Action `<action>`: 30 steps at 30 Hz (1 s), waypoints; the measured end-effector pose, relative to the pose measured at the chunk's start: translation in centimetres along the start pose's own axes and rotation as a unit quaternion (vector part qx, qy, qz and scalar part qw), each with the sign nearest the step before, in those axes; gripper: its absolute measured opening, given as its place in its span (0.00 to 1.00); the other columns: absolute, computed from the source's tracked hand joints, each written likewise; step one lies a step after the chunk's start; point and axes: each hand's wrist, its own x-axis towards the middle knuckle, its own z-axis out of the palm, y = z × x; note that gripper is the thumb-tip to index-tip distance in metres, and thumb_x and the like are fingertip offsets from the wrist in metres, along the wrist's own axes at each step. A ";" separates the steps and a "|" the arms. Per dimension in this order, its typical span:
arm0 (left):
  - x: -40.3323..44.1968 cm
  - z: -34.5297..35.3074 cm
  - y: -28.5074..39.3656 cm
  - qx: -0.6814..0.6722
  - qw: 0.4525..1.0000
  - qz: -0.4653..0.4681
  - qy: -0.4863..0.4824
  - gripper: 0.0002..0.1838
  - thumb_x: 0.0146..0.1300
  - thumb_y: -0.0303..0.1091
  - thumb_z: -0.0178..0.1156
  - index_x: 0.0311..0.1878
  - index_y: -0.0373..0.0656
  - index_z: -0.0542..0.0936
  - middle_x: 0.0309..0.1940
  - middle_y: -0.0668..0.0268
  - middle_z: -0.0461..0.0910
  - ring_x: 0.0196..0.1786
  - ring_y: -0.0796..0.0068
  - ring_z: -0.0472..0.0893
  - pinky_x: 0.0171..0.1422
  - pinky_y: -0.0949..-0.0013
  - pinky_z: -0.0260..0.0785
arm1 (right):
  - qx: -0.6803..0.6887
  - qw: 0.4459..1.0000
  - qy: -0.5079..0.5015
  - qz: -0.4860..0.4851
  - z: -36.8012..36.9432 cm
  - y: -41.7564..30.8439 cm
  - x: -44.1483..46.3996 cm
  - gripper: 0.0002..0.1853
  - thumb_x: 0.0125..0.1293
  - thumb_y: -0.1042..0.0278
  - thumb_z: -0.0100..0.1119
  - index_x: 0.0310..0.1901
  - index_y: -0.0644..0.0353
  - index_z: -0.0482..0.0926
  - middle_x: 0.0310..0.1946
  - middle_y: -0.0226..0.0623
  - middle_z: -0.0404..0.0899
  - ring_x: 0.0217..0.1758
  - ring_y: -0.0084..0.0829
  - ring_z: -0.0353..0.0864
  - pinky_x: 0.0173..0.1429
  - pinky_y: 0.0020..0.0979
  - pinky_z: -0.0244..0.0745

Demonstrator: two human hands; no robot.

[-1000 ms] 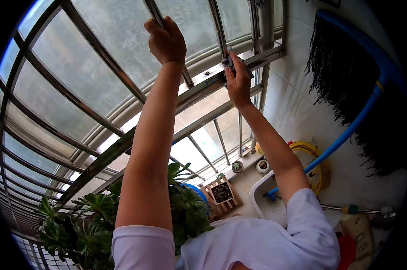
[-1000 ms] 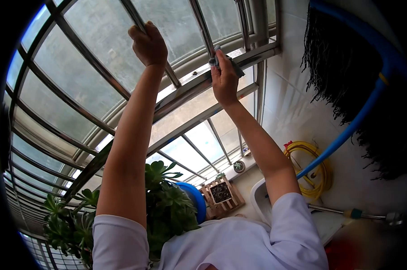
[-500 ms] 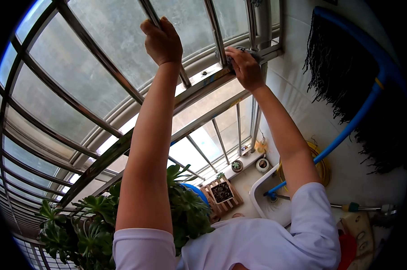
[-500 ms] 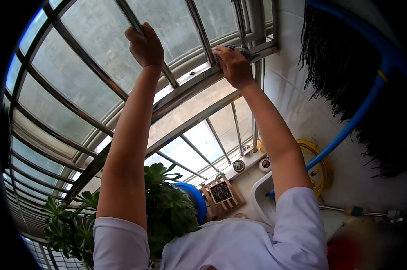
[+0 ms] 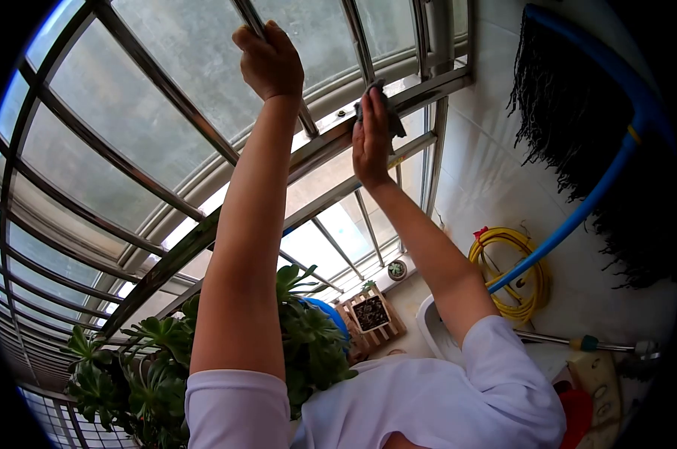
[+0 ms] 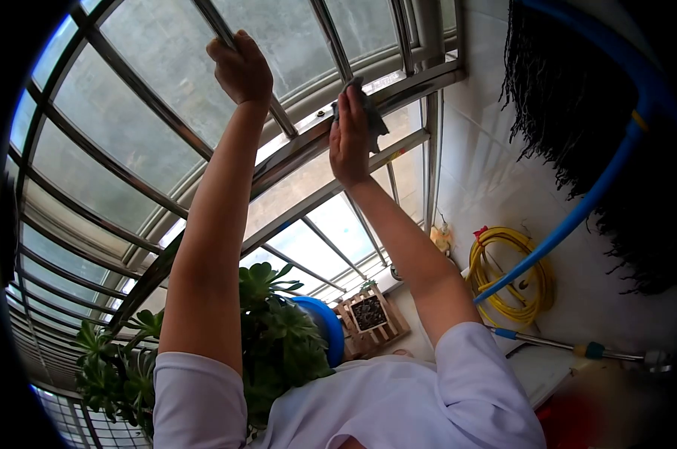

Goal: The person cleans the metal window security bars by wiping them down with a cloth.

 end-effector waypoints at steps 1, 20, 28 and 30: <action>0.0 0.0 -0.1 0.005 1.000 0.004 -0.007 0.16 0.66 0.44 0.51 0.42 0.40 0.62 0.22 0.51 0.78 0.30 0.43 0.79 0.35 0.49 0.69 | 0.012 0.999 -0.039 -0.027 0.5 -1.3 -1.0 0.26 0.66 0.77 0.46 0.66 0.64 0.61 0.68 0.48 0.58 0.68 0.47 0.62 0.69 0.40 0.58; 0.2 0.2 -0.4 0.009 1.000 -0.003 -0.001 0.16 0.65 0.43 0.53 0.41 0.39 0.64 0.22 0.51 0.78 0.31 0.44 0.80 0.36 0.50 0.69 | 0.035 0.990 -0.120 -0.066 1.2 -3.3 -3.3 0.28 0.61 0.78 0.46 0.66 0.63 0.62 0.67 0.46 0.60 0.66 0.49 0.63 0.68 0.43 0.56; 0.2 -0.1 -0.3 -0.013 1.000 -0.008 -0.022 0.16 0.66 0.43 0.51 0.41 0.39 0.62 0.22 0.50 0.78 0.30 0.44 0.79 0.35 0.51 0.70 | -0.042 0.963 -0.174 -0.201 -3.6 3.2 -1.2 0.25 0.58 0.84 0.55 0.58 0.56 0.74 0.63 0.35 0.68 0.57 0.36 0.74 0.55 0.34 0.75; 0.2 0.0 -0.4 -0.027 1.000 -0.005 -0.010 0.16 0.65 0.42 0.53 0.40 0.39 0.64 0.21 0.52 0.78 0.29 0.46 0.80 0.35 0.53 0.70 | -0.006 0.982 -0.164 -0.092 -4.3 4.2 -2.1 0.23 0.59 0.84 0.51 0.57 0.58 0.75 0.62 0.41 0.69 0.59 0.44 0.72 0.61 0.39 0.69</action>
